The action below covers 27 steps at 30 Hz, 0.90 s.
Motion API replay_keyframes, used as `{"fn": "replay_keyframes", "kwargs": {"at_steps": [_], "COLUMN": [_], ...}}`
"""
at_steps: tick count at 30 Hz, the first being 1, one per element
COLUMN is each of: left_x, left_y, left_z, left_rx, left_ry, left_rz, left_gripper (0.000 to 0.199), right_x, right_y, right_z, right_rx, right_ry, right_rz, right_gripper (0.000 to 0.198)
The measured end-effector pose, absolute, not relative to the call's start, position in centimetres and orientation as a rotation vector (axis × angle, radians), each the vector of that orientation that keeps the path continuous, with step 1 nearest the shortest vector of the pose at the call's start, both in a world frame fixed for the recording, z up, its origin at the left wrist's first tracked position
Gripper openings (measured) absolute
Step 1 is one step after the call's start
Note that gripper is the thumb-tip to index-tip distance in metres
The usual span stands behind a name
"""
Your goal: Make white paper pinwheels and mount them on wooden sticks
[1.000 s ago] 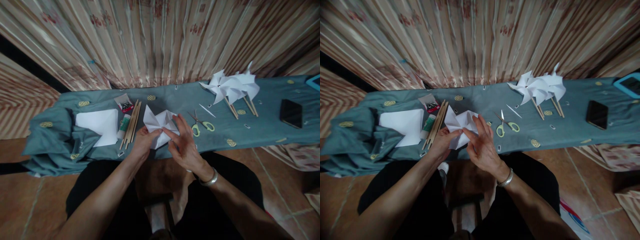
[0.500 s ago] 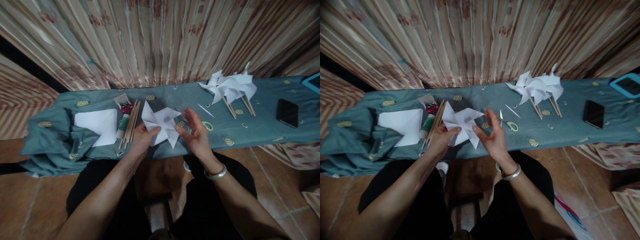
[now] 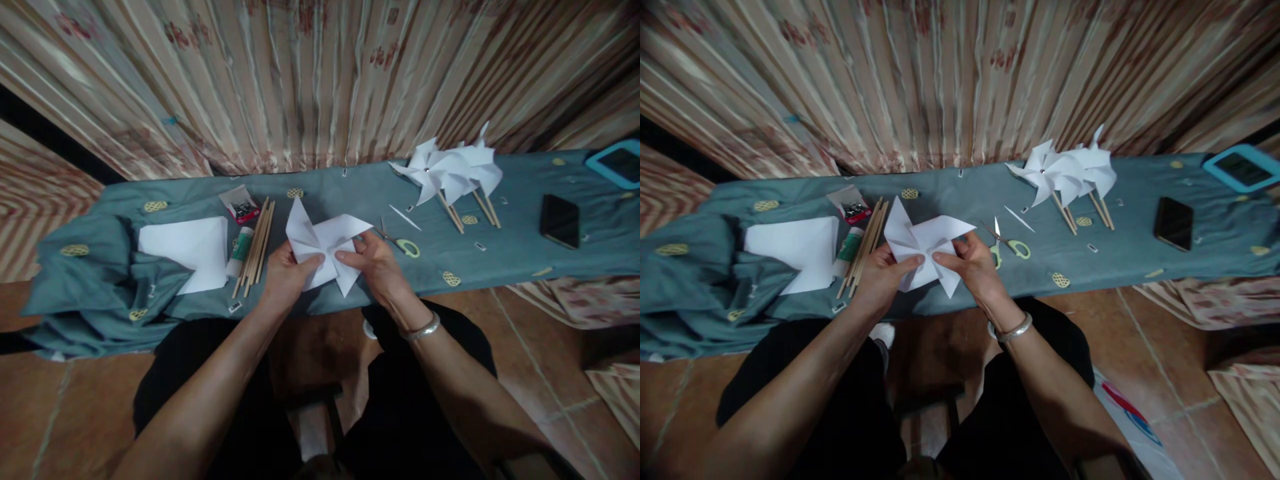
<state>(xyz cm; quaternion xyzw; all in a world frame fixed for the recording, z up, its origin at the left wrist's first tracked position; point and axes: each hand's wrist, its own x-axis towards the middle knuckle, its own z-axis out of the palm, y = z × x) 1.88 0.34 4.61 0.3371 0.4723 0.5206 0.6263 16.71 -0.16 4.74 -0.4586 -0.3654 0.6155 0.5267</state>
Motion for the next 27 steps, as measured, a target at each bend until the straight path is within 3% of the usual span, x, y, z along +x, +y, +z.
{"fn": "replay_keyframes", "kwargs": {"at_steps": [27], "left_x": [1.4], "left_y": [0.5], "left_z": [3.0], "left_rx": [1.048], "left_ry": [1.179], "left_rz": [1.178], "left_gripper": [0.03], "right_x": [16.0], "right_y": [0.2], "right_z": [4.3], "right_rx": [-1.223], "right_ry": [-0.858], "right_rz": [1.462], "right_gripper": [0.042]}}
